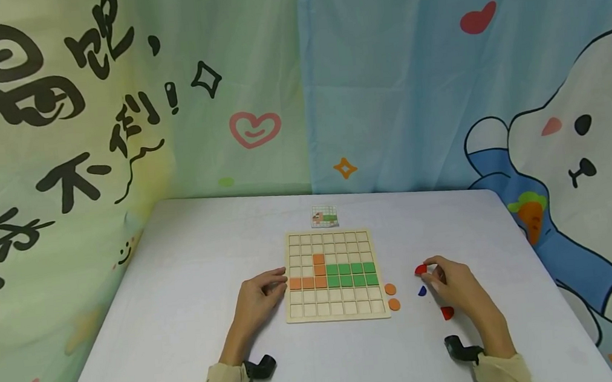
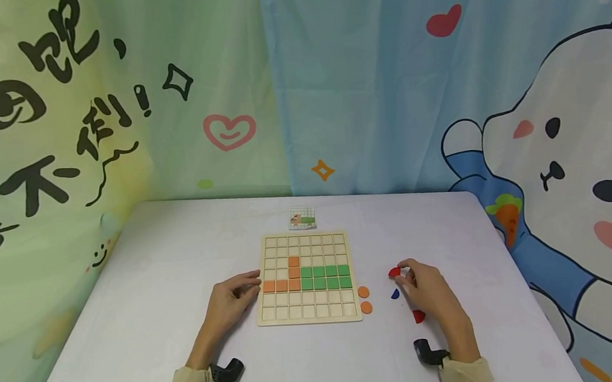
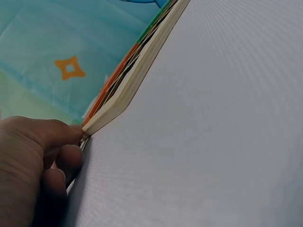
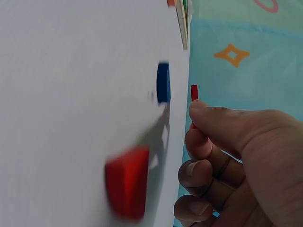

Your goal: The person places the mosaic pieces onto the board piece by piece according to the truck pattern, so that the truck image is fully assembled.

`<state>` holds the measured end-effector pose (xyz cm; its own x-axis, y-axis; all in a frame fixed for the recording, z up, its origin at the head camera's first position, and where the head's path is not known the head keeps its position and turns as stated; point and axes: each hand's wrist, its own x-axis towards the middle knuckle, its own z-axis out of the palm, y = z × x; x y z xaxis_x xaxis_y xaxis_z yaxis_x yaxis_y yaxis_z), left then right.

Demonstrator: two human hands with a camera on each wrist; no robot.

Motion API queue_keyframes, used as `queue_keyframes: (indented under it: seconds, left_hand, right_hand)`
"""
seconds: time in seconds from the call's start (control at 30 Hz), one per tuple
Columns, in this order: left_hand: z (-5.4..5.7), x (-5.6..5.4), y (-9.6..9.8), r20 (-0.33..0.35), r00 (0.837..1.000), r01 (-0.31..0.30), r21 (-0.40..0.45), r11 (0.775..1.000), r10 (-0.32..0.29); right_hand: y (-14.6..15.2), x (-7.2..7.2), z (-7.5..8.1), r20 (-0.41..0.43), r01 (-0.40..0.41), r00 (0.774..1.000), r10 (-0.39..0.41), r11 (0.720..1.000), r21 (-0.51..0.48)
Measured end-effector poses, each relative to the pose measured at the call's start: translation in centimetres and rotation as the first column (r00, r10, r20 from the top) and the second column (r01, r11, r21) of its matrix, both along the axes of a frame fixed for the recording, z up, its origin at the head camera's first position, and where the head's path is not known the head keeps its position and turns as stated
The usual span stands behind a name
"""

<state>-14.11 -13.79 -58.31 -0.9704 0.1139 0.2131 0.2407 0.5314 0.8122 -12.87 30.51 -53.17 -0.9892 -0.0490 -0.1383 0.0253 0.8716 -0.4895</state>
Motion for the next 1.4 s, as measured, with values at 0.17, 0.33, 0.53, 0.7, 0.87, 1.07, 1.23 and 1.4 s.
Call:
queue_keyframes:
  seconds: [0.17,0.33,0.53,0.7,0.87,1.07,1.23,1.4]
  left_hand:
    - [0.1,0.0,0.1,0.005,1.000,-0.005,0.003,1.000,0.005]
    - [0.1,0.0,0.1,0.015,1.000,-0.009,0.000,1.000,0.009]
    - [0.3,0.1,0.1,0.023,1.000,-0.014,0.003,1.000,0.014]
    - [0.3,0.1,0.2,0.027,1.000,-0.013,0.003,1.000,0.013]
    - [0.3,0.1,0.2,0.024,1.000,-0.013,0.005,1.000,0.013]
    - [0.2,0.2,0.1,0.013,1.000,-0.015,0.003,1.000,0.015]
    - [0.0,0.2,0.1,0.015,1.000,-0.016,0.002,1.000,0.016]
    - [0.2,0.2,0.3,0.021,1.000,-0.015,0.010,1.000,0.015]
  right_hand:
    - [-1.5,-0.6,-0.3,-0.027,-0.025,0.999,0.025,1.000,-0.015]
    - [-3.0,-1.2,-0.4,-0.075,-0.074,0.995,0.071,0.997,-0.029]
    - [-4.6,-1.7,-0.6,-0.108,-0.123,0.988,0.114,0.990,-0.074]
    - [-6.0,-1.9,-0.5,-0.092,-0.134,0.988,0.123,0.985,-0.113]
    - [-7.1,-2.1,-0.5,-0.083,-0.162,0.985,0.151,0.976,-0.144]
    - [-8.5,-2.3,-0.6,-0.093,-0.193,0.979,0.181,0.971,-0.141]
    - [-9.7,-2.6,-0.7,-0.081,-0.203,0.978,0.194,0.969,-0.141]
    - [-10.8,-2.9,-0.7,-0.100,-0.235,0.970,0.221,0.958,-0.162]
